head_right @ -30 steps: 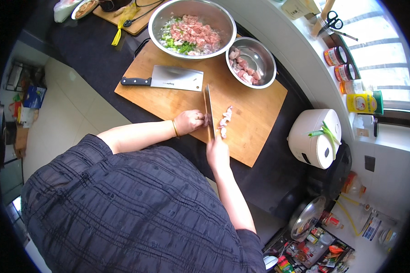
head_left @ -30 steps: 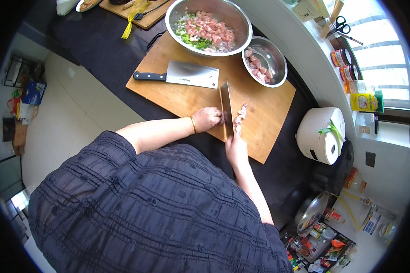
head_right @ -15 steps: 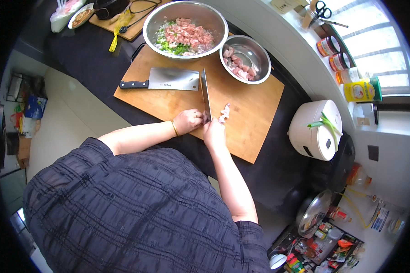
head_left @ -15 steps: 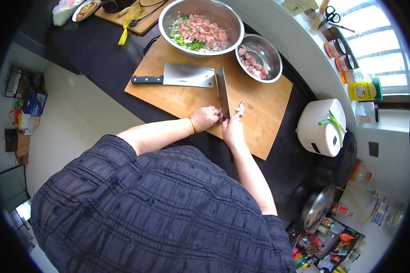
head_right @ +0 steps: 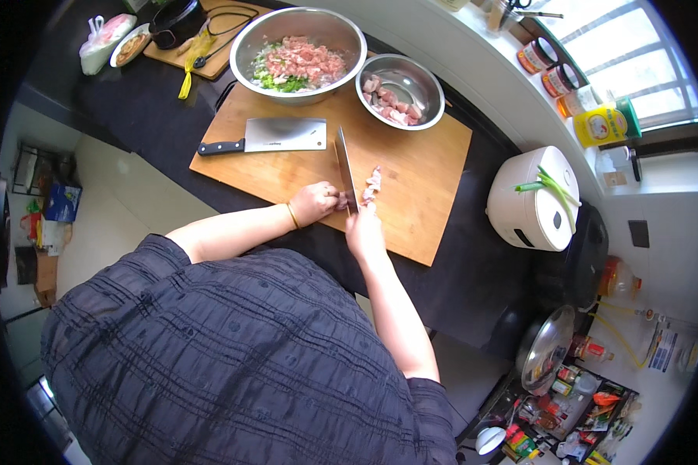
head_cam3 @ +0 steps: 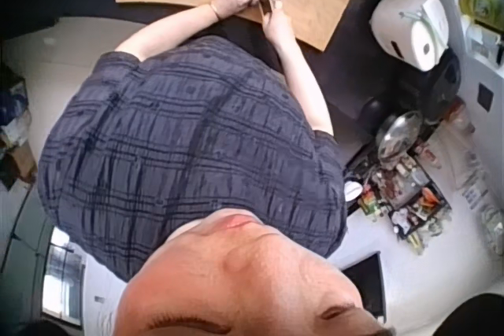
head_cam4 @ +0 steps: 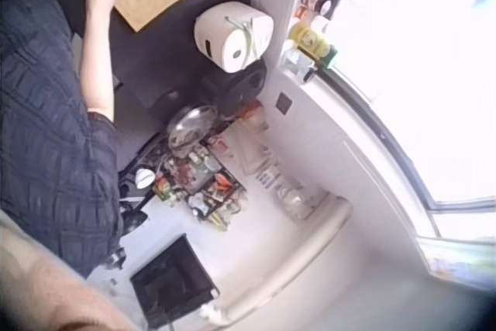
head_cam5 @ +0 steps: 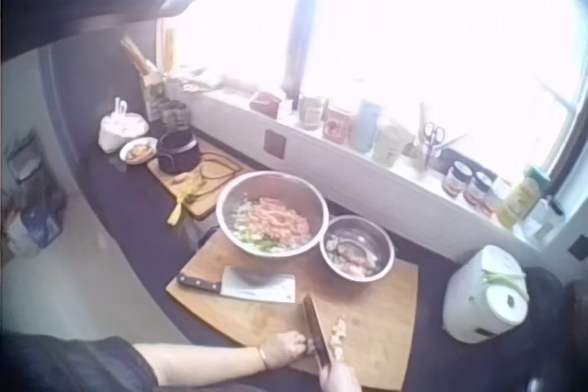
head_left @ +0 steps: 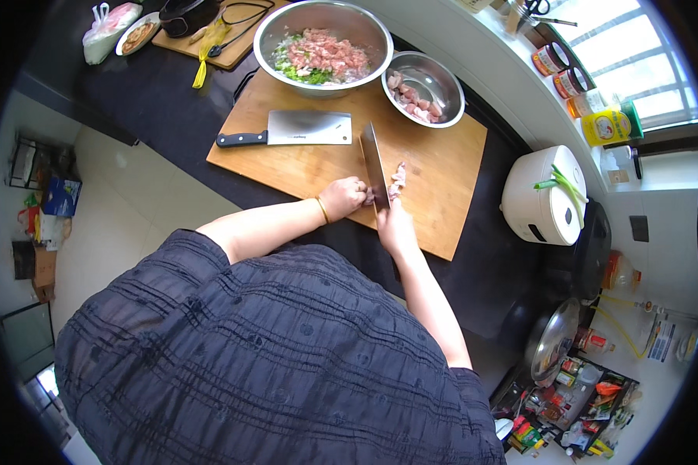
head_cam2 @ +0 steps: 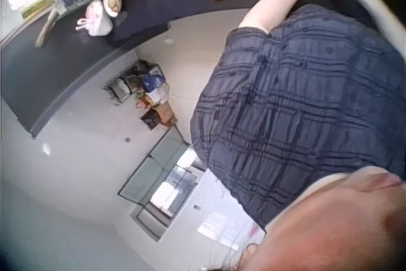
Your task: The person uses two cleavers to chop a piece of raw meat into small pieces on a wooden cutting board. They then transfer the chopped meat into a large metal bowl containing other ingredients. The person continues to chop additional pieces of meat and adds them to the bowl.
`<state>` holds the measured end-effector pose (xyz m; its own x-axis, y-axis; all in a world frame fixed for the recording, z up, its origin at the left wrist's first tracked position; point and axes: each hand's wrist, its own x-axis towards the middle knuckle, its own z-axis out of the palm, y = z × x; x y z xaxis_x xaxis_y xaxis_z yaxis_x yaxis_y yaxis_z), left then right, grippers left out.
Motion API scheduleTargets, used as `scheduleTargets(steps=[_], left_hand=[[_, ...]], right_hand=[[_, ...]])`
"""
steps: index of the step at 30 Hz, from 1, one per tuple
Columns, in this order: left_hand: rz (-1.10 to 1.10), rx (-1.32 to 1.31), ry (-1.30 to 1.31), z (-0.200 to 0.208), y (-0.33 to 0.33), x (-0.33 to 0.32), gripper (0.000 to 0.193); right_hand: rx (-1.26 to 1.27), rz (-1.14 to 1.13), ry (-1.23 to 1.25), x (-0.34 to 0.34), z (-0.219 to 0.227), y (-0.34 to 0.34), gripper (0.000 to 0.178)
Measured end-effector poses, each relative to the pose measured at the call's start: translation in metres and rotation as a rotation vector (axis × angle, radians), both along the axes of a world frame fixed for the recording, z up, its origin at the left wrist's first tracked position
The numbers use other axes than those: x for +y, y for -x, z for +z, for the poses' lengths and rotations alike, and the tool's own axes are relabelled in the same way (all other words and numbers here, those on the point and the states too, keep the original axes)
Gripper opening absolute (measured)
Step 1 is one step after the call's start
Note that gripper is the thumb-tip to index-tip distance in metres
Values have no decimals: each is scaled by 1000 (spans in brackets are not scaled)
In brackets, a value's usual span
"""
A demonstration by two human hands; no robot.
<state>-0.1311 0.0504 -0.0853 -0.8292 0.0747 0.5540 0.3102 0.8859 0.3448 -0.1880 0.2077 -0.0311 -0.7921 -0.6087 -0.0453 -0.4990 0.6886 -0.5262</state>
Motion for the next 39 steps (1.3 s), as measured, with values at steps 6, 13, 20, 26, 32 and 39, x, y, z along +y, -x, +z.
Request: scheduleTargets(steps=[6, 13, 20, 26, 32, 39], left_hand=[[2, 29, -39, 4, -5, -4, 6], [93, 58, -76, 13, -17, -2, 6], [73, 51, -71, 5, -12, 3, 7], [42, 55, -106, -4, -5, 1, 7], [27, 68, -95, -4, -1, -1, 8], [78, 35, -77, -9, 0, -3, 9]], right_hand=[[-182, -75, 26, 16, 26, 11, 21], [-138, 63, -15, 37, 57, -22, 18], [-74, 100, -112, 42, 47, -28, 16], [-65, 90, -163, 23, 43, -26, 16], [161, 119, -28, -14, 12, -6, 16], [-97, 118, -214, 43, 49, -33, 14]])
